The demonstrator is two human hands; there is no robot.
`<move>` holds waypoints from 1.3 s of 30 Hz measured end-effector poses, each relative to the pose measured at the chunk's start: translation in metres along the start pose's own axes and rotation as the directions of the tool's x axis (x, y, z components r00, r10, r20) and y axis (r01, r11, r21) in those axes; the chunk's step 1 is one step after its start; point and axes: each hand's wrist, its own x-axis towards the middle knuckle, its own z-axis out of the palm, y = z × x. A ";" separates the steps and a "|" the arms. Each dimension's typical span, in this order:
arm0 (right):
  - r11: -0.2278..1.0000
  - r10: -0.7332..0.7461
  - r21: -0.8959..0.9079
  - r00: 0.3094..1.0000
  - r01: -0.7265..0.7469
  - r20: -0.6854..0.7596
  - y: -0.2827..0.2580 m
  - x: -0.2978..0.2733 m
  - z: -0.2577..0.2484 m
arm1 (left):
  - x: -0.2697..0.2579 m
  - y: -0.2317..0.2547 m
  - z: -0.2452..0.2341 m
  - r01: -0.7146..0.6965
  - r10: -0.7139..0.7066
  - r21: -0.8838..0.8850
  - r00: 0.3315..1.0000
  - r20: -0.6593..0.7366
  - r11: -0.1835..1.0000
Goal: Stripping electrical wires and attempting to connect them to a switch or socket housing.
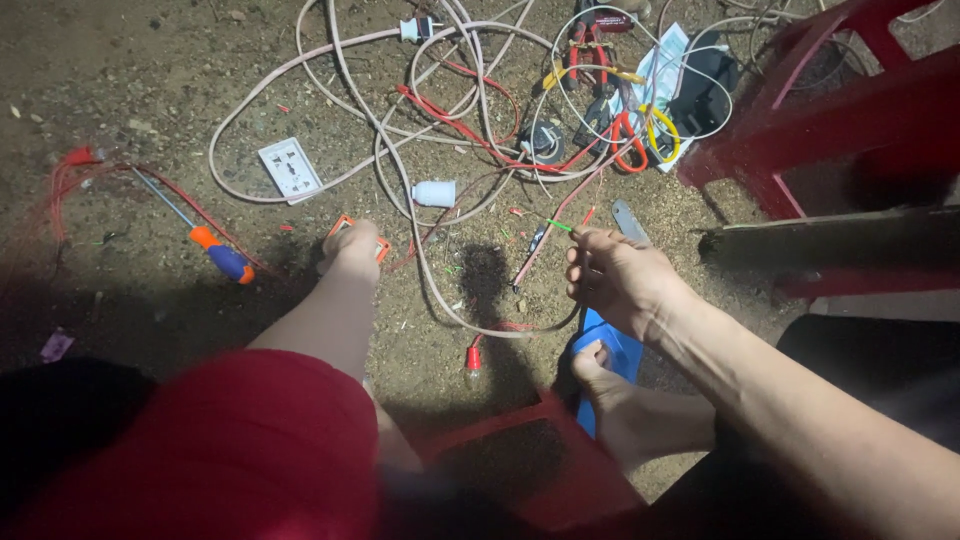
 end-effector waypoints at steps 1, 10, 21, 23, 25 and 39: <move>1.000 0.001 0.002 1.000 -0.001 -0.001 0.001 0.000 0.000 | -0.005 0.000 0.000 0.000 0.000 0.002 1.000 0.000 1.000; 1.000 0.008 -0.024 1.000 -0.008 -0.005 -0.002 -0.006 0.007 | 0.000 0.005 0.011 0.007 -0.008 0.063 1.000 0.030 0.998; 1.000 0.006 -0.031 1.000 -0.007 -0.003 0.002 -0.006 0.015 | 0.008 0.011 0.001 -0.016 0.020 0.071 0.998 -0.057 0.997; 0.999 0.008 -0.037 1.000 -0.008 0.003 0.002 -0.006 0.016 | 0.023 0.018 0.008 -0.031 0.036 0.115 0.999 -0.039 0.993; 0.999 0.007 -0.044 1.000 -0.006 0.013 0.002 -0.006 0.017 | 0.034 0.024 0.012 -0.048 0.052 0.154 0.998 -0.024 0.987; 0.996 -0.050 -0.066 0.988 0.060 0.149 -0.001 0.000 0.028 | -0.010 0.017 -0.012 -0.151 0.107 -0.375 0.985 -0.135 0.915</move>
